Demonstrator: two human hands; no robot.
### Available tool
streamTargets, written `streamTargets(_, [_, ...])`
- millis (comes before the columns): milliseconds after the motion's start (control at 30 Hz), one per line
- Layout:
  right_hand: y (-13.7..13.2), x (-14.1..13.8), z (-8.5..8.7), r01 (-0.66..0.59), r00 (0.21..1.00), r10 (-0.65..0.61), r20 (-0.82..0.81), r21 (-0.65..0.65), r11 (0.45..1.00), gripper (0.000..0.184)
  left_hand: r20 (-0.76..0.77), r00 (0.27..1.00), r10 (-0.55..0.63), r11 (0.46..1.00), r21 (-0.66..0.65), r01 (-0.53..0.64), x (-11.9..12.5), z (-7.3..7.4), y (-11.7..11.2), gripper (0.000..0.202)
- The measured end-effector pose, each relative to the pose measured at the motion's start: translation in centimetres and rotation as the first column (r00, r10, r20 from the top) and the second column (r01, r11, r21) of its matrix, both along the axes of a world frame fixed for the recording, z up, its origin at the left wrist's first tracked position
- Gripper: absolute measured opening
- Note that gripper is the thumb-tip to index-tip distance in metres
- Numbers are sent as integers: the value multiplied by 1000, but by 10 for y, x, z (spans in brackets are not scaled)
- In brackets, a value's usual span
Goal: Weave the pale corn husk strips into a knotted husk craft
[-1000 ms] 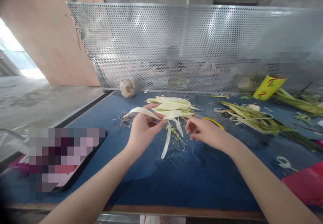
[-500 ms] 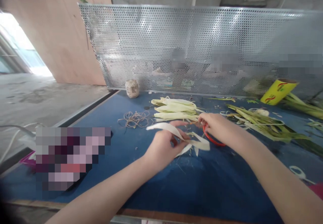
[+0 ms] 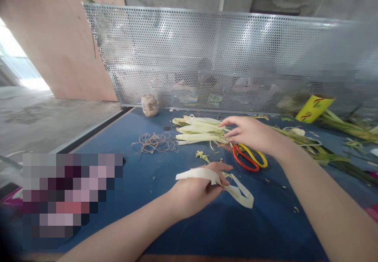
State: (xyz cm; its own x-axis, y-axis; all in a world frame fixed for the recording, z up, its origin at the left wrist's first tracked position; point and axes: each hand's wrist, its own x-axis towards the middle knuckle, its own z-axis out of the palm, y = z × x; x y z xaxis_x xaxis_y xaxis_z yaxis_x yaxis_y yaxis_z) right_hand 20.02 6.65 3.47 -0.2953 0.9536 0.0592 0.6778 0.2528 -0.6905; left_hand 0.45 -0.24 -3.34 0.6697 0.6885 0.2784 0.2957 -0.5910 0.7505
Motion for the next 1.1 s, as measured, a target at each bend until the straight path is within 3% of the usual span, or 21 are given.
streamTargets(167, [12, -16, 13, 22, 997, -24, 69, 20, 1000, 36, -104, 985, -141, 987, 64, 148, 1, 1, 0, 41])
streamTargets(300, [20, -32, 24, -52, 998, 51, 36, 17, 999, 21, -157, 978, -137, 982, 105, 155, 3, 0, -2, 39])
streamTargets(400, [25, -57, 16, -164, 986, 168, 12, -145, 976, 16, -180, 968, -177, 973, 114, 199, 5, -1, -4, 38])
streamTargets(500, [30, -85, 1, -223, 974, 226, -3, -159, 962, 13, -219, 948, -232, 953, 147, 267, 6, -3, -4, 39])
streamTargets(567, [34, -96, -5, -292, 955, 282, -98, -115, 949, 13, -244, 945, -219, 951, 164, 263, 7, -5, -2, 39])
streamTargets(667, [39, -92, -8, -191, 964, 189, -188, 5, 982, 18, -226, 956, -187, 960, 163, 227, 7, -7, -2, 38])
streamTargets(733, [39, -79, -9, -138, 970, 128, -206, -33, 990, 16, -164, 968, -192, 967, 140, 215, 7, -6, -3, 39])
streamTargets(867, [27, -51, -18, -133, 973, 108, -204, -112, 985, 12, 79, 991, -112, 986, -117, 120, 11, -4, -3, 37])
streamTargets(933, [18, -40, -25, -131, 976, 113, -184, -85, 988, 10, 270, 963, 15, 935, -345, 83, 13, -1, 1, 41])
streamTargets(967, [14, -36, -28, -124, 979, 112, -170, -64, 990, 10, 385, 917, 101, 868, -485, 108, 13, 0, 5, 44])
streamTargets(1033, [6, -29, -35, -151, 979, 153, -133, 19, 988, 14, 524, 771, 363, 665, -725, 179, 9, 4, 15, 42])
streamTargets(1067, [3, -27, -38, -167, 977, 172, -125, 48, 985, 15, 512, 698, 501, 546, -812, 204, 6, 5, 20, 39])
streamTargets(1100, [0, -25, -41, -177, 976, 180, -123, 42, 983, 18, 498, 674, 546, 505, -837, 210, 2, 6, 26, 32])
